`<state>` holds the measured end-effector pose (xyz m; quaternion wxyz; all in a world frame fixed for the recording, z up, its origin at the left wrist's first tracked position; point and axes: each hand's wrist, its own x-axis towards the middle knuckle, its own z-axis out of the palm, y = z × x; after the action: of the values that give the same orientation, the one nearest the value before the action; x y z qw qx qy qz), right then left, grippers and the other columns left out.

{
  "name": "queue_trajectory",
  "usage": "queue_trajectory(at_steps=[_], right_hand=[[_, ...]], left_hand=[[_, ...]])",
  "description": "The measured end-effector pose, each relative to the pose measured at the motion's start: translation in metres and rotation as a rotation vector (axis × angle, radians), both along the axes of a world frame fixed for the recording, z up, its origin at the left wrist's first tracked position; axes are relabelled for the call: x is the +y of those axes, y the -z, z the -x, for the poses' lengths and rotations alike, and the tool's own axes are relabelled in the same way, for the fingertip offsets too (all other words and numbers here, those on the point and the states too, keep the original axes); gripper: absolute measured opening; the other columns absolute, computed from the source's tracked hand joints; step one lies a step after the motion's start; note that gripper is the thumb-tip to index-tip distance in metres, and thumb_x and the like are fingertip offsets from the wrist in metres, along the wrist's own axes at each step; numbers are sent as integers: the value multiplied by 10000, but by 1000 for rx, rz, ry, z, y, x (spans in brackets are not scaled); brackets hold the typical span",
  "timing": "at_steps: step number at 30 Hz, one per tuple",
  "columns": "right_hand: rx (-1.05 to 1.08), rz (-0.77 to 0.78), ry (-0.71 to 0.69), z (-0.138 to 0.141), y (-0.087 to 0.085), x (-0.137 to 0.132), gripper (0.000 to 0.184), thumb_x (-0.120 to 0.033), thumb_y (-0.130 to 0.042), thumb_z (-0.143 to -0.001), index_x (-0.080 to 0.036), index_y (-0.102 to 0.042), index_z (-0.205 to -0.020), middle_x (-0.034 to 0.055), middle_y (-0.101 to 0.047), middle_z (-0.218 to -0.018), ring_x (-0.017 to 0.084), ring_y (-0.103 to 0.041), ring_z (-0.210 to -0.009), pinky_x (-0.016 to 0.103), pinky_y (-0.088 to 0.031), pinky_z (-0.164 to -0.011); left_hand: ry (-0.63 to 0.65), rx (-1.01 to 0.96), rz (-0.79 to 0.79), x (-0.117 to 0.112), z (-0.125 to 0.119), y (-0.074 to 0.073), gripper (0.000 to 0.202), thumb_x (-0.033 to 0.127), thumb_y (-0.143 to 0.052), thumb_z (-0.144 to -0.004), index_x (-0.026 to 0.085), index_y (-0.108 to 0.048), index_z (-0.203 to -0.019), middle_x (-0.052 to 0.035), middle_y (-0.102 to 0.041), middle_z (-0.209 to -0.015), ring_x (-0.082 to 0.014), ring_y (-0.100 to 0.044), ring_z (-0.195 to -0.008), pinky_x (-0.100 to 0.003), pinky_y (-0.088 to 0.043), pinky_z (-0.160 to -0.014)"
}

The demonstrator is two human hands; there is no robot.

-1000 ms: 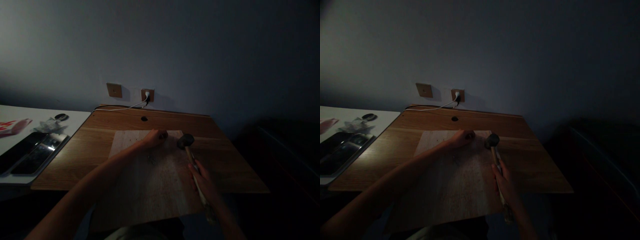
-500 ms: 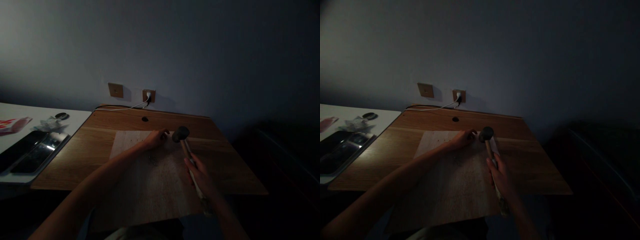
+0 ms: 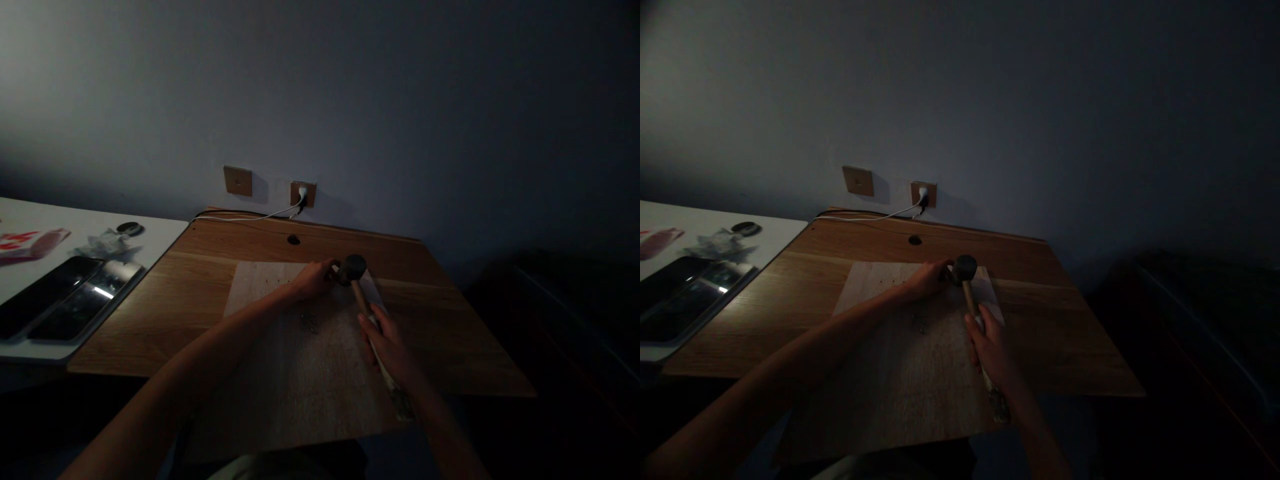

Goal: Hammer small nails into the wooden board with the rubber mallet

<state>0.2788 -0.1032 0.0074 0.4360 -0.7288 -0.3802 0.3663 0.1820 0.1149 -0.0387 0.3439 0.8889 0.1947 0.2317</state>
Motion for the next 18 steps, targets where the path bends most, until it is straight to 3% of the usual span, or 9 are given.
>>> queue_trajectory(at_steps=[4, 7, 10, 13, 18], right_hand=[[-59, 14, -49, -4, 10, -1, 401, -581, -513, -920, -217, -566, -1081, -91, -463, -575, 102, -439, -372, 214, -343, -327], [-16, 20, -5, -7, 13, -12, 514, -592, -523, -914, -207, -548, -1254, -85, -482, -605, 103, -437, -379, 219, -339, -336], [-12, 38, 67, -11, 14, -29, 646, -628, -581, -862, -189, -546, -1335, -75, -496, -609, 108, -443, -389, 226, -341, -350], [-8, 55, 134, -15, 17, -43, 713, -654, -616, -813, -180, -562, -1342, -78, -485, -593, 114, -447, -401, 222, -331, -351], [-16, 51, 161, -14, 20, -52, 705, -649, -616, -819, -194, -568, -1355, -66, -519, -620, 107, -455, -412, 215, -331, -364]], left_hand=[[-14, 17, -32, 4, 2, -2, 574, 47, -668, -759, 150, -562, -1314, -85, -742, -1104, -195, -714, -933, -282, -546, -818], [30, 75, -80, 8, 16, -16, 471, 60, -661, -762, 137, -600, -1223, -83, -712, -1077, -175, -684, -883, -258, -527, -770], [184, 155, -209, 7, 45, -36, 211, 75, -650, -777, 150, -671, -974, -59, -673, -980, -157, -639, -844, -235, -486, -752], [406, 291, -251, -3, 76, -54, 128, 93, -632, -819, 185, -679, -896, -23, -634, -909, -130, -607, -782, -217, -459, -746], [443, 430, -236, -22, 97, -67, 141, 86, -702, -778, 189, -674, -870, -23, -615, -996, -132, -606, -802, -216, -444, -720]])
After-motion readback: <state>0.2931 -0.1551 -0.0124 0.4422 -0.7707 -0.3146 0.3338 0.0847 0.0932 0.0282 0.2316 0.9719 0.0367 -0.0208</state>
